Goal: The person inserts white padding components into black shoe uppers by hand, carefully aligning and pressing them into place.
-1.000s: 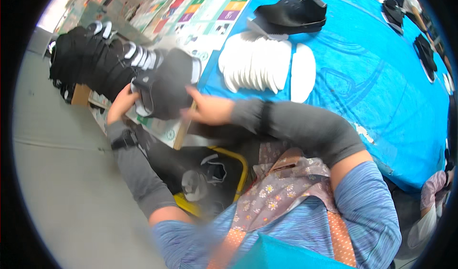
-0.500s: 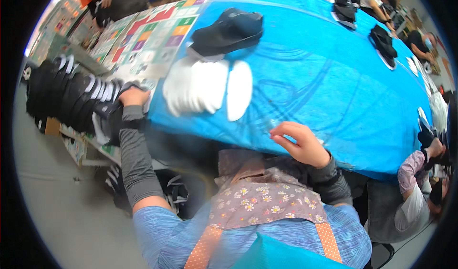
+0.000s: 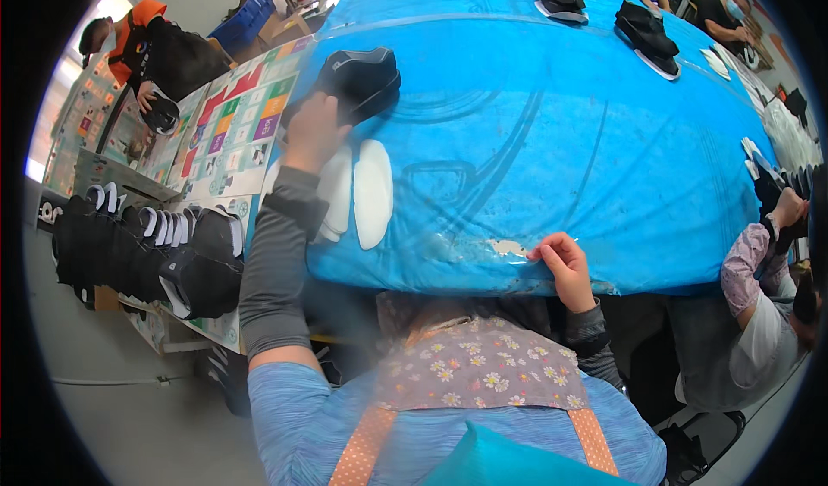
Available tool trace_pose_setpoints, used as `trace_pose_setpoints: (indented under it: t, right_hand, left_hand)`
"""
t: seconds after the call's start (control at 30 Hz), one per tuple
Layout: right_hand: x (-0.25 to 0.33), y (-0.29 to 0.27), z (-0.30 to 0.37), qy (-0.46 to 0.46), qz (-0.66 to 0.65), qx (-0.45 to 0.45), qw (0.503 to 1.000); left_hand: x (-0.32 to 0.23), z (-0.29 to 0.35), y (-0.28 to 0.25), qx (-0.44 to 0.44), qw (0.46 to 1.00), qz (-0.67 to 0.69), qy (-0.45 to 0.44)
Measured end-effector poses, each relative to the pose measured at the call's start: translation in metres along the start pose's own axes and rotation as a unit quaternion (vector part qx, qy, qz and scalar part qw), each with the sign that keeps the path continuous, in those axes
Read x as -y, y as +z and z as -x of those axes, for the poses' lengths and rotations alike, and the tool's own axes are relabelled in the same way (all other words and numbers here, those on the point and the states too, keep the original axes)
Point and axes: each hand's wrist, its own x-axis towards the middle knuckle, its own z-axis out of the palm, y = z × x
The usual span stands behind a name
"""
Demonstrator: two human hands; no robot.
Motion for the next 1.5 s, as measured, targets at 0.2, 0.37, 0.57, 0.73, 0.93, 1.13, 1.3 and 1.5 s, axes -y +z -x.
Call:
trace_pose_setpoints:
  t: [0.2, 0.37, 0.57, 0.73, 0.93, 1.13, 1.3, 1.5]
  right_hand:
    - [-0.004, -0.003, 0.006, -0.002, 0.042, 0.017, 0.999]
    - [-0.002, 0.001, 0.003, 0.001, 0.028, 0.025, 0.999]
    - [0.001, 0.011, 0.005, -0.025, 0.052, 0.022, 0.998]
    - [0.037, 0.055, 0.002, -0.074, -0.027, 0.068, 0.995]
    - [0.027, 0.059, -0.01, -0.184, 0.176, -0.083, 0.963]
    - [0.062, 0.01, -0.023, -0.087, 0.197, -0.09, 0.972]
    - [0.085, -0.014, -0.026, -0.016, 0.321, 0.02, 0.947]
    - [0.097, -0.008, -0.029, 0.047, 0.336, 0.021, 0.941]
  left_hand:
    - [0.016, -0.021, 0.034, 0.002, 0.999, -0.037, -0.029]
    - [0.029, -0.029, -0.004, -0.131, 0.972, 0.142, -0.13]
    - [-0.005, -0.002, -0.053, -0.27, 0.725, 0.587, -0.238]
    - [-0.12, 0.067, -0.045, -0.24, 0.8, 0.526, -0.158]
    - [-0.215, 0.114, -0.036, -0.084, 0.439, 0.859, -0.249]
    - [-0.185, 0.133, -0.064, 0.067, 0.76, 0.646, 0.025]
    - [-0.136, 0.144, -0.026, -0.063, 0.935, 0.34, -0.079]
    - [-0.133, 0.162, 0.012, -0.066, 0.941, 0.258, -0.209]
